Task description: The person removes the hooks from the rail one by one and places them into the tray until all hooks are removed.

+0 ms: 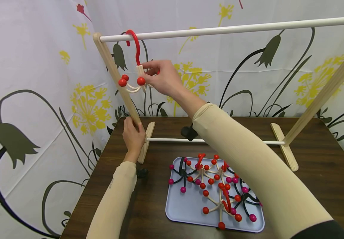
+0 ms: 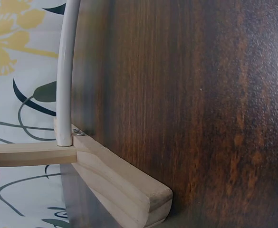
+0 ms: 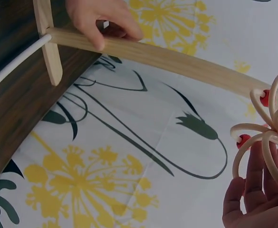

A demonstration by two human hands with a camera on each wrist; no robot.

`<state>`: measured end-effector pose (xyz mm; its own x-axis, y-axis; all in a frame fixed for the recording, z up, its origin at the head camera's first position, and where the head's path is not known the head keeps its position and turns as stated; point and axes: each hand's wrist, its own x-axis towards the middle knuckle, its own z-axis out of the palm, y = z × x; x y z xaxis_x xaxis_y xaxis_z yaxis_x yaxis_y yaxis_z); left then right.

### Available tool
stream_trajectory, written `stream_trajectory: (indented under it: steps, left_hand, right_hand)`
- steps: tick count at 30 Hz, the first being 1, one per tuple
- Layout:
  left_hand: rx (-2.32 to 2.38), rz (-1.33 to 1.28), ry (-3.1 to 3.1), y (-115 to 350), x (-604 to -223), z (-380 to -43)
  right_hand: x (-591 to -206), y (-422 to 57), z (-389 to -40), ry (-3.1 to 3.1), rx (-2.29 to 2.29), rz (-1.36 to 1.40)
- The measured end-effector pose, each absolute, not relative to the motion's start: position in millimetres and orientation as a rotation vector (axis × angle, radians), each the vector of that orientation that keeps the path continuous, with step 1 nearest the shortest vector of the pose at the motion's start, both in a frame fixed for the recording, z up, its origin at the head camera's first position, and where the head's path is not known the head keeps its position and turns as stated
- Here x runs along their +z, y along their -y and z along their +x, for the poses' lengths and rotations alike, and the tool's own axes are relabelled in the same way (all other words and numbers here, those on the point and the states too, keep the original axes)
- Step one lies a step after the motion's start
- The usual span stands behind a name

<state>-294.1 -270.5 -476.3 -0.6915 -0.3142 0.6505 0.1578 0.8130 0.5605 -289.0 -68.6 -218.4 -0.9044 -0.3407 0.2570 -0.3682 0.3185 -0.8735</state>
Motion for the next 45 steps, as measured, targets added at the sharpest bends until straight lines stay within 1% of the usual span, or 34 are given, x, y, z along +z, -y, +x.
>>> stream_trajectory:
  steps: [6,9,13,20,26,30,37,45]
  left_hand:
    - [-0.756,0.106,2.188,270.9,-478.6,-296.1]
    - [-0.753,0.107,2.188,270.2,-479.1,-296.4]
    - [-0.762,0.112,2.197,270.4,-476.6,-295.9]
    - [-0.78,0.121,2.185,271.4,-476.6,-295.9]
    - [-0.78,0.122,2.198,270.9,-478.0,-295.5]
    - [-0.783,0.119,2.191,270.2,-475.3,-295.4]
    - [-0.783,0.12,2.173,270.0,-473.4,-296.5]
    - [-0.789,0.12,2.185,270.0,-475.3,-297.8]
  right_hand:
    - [-210.1,56.2,-293.0,2.455,1.815,0.658]
    - [-204.1,47.2,-294.5,2.379,1.899,0.694]
    - [-197.1,33.4,-294.0,2.32,1.902,0.745]
    - [-194.7,6.8,-277.7,2.324,1.85,0.774]
    - [-206.5,-21.1,-246.6,2.318,1.93,0.775]
    - [-219.8,-39.1,-219.3,2.355,1.823,0.863]
    - [-251.5,-70.4,-166.4,2.454,1.571,0.952]
    - [-292.7,-93.6,-107.4,2.588,1.496,0.898]
